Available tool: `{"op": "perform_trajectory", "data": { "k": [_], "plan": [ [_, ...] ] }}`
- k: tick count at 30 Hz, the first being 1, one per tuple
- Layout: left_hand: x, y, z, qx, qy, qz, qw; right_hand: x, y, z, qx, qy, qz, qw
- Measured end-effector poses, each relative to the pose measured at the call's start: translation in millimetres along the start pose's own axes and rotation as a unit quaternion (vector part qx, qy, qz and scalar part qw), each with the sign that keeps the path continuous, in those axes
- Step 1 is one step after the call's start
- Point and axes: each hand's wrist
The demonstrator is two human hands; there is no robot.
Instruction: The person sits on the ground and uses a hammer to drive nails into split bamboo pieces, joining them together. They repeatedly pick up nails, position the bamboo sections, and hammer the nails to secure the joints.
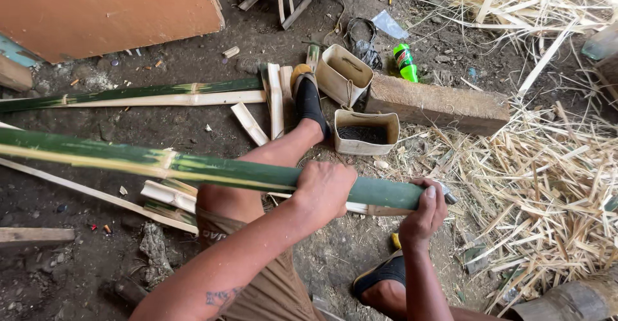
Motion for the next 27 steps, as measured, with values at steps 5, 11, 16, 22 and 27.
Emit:
{"op": "perform_trajectory", "data": {
  "k": [5,11,16,22,27],
  "plan": [
    [-7,5,-4,-0.014,0.011,-0.026,1.0,-7,-10,-3,0.033,0.017,0.018,0.999],
    [-10,18,-5,0.001,0.014,-0.085,0.996,-2,-12,-5,0.01,0.003,0.024,1.0],
    [-12,18,-6,0.101,0.051,-0.201,0.973,1,-11,-5,0.023,0.021,0.032,0.999],
    [-34,45,-55,-0.109,0.258,-0.417,0.865,2,-11,-6,-0.009,0.002,0.015,1.0],
    [-9,109,-51,-0.135,0.174,-0.049,0.974,5,-14,0,-0.029,0.009,0.031,0.999]
  ]
}}
Point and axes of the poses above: each hand's wrist, its own x-axis towards the middle knuckle, its own y-axis out of the palm, z = x × y, and after that the axes turned 15 degrees about y, right-handed
